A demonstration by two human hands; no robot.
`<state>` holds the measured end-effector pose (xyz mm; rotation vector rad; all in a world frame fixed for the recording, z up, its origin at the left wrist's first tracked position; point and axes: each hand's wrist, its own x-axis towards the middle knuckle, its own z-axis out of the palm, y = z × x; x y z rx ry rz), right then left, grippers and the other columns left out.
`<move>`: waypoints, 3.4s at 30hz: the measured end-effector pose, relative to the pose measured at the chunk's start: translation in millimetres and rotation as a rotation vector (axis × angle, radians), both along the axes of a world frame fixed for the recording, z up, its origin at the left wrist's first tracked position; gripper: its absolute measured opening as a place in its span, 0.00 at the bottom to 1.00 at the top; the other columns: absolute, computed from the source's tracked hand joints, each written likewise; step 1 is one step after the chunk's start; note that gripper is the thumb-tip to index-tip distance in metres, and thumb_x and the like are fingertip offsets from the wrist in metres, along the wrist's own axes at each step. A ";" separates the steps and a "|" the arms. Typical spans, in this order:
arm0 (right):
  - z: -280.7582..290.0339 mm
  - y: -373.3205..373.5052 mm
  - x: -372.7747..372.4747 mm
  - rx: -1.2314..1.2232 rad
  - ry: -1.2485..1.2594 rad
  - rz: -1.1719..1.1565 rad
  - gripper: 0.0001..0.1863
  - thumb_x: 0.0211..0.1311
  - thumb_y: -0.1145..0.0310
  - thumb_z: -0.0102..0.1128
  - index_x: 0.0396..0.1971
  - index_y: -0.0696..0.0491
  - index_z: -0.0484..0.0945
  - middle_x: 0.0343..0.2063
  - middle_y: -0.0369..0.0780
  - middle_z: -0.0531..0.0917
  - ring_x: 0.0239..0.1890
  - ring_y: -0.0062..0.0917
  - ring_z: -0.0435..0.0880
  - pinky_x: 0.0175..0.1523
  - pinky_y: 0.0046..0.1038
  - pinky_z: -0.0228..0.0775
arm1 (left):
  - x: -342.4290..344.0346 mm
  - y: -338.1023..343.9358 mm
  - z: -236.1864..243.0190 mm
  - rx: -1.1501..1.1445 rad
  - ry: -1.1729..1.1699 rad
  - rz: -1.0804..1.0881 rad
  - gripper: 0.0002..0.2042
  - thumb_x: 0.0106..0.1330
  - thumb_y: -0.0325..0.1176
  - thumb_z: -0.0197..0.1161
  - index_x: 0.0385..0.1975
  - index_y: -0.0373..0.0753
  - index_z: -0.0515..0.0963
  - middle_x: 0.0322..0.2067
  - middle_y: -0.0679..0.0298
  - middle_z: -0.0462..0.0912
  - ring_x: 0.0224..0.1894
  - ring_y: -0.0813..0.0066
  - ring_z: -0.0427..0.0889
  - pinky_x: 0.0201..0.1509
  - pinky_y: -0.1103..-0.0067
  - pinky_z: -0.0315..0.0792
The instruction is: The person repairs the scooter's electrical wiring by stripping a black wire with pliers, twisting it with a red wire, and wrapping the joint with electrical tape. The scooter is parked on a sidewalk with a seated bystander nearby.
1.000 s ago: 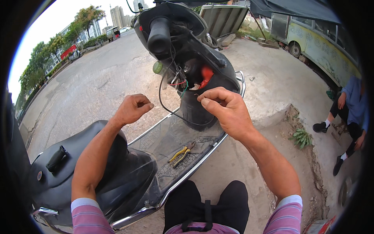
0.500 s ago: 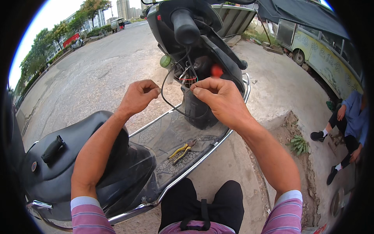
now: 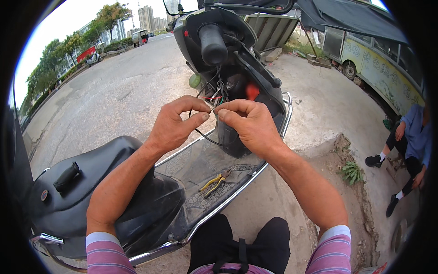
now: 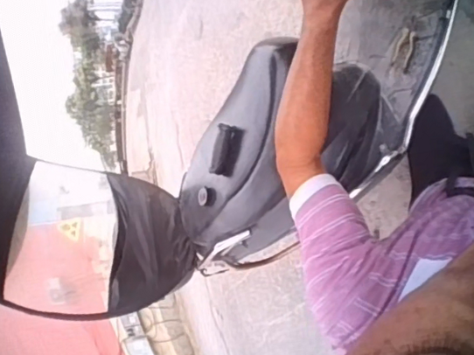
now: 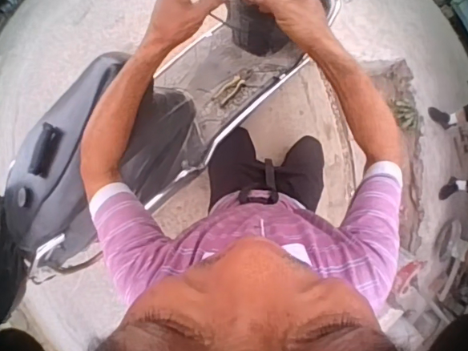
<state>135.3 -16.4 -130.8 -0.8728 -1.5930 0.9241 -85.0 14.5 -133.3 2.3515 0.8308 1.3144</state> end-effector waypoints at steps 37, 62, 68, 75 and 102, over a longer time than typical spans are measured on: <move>20.9 -32.4 -3.1 0.138 -0.002 0.177 0.03 0.61 0.77 0.61 0.34 0.60 0.78 0.33 0.37 0.85 0.26 0.11 0.78 0.31 0.18 0.70 | -2.8 -8.8 15.1 -0.244 -0.120 -0.048 0.12 0.66 0.33 0.64 0.40 0.29 0.82 0.32 0.59 0.86 0.36 0.75 0.84 0.45 0.78 0.77; 23.6 -13.9 -15.7 0.083 -0.320 -0.134 0.12 0.63 0.67 0.65 0.34 0.63 0.83 0.22 0.36 0.83 0.24 0.13 0.78 0.29 0.21 0.69 | 0.5 -14.4 17.6 -0.272 -0.042 -0.027 0.11 0.65 0.30 0.66 0.41 0.29 0.83 0.33 0.62 0.87 0.38 0.80 0.84 0.44 0.80 0.77; 18.0 -8.9 -13.6 0.128 -0.341 -0.147 0.09 0.63 0.68 0.65 0.34 0.60 0.83 0.23 0.35 0.83 0.21 0.13 0.78 0.25 0.18 0.70 | 1.4 -15.7 18.0 -0.190 0.006 0.002 0.12 0.64 0.33 0.66 0.41 0.31 0.84 0.33 0.60 0.87 0.38 0.76 0.85 0.45 0.77 0.77; 10.3 -4.0 -12.5 0.240 -0.354 -0.186 0.06 0.61 0.72 0.67 0.32 0.59 0.82 0.23 0.34 0.83 0.24 0.11 0.78 0.28 0.17 0.70 | 1.0 -14.6 15.1 -0.104 0.010 0.009 0.10 0.63 0.31 0.64 0.39 0.31 0.84 0.32 0.56 0.87 0.36 0.69 0.86 0.43 0.74 0.79; -3.6 -6.8 -18.5 0.641 -0.449 -0.427 0.07 0.54 0.67 0.70 0.25 0.53 0.81 0.20 0.39 0.83 0.23 0.33 0.85 0.28 0.30 0.74 | 0.9 -10.1 9.6 -0.220 -0.005 -0.118 0.11 0.68 0.31 0.63 0.44 0.30 0.82 0.35 0.60 0.87 0.39 0.77 0.85 0.46 0.78 0.78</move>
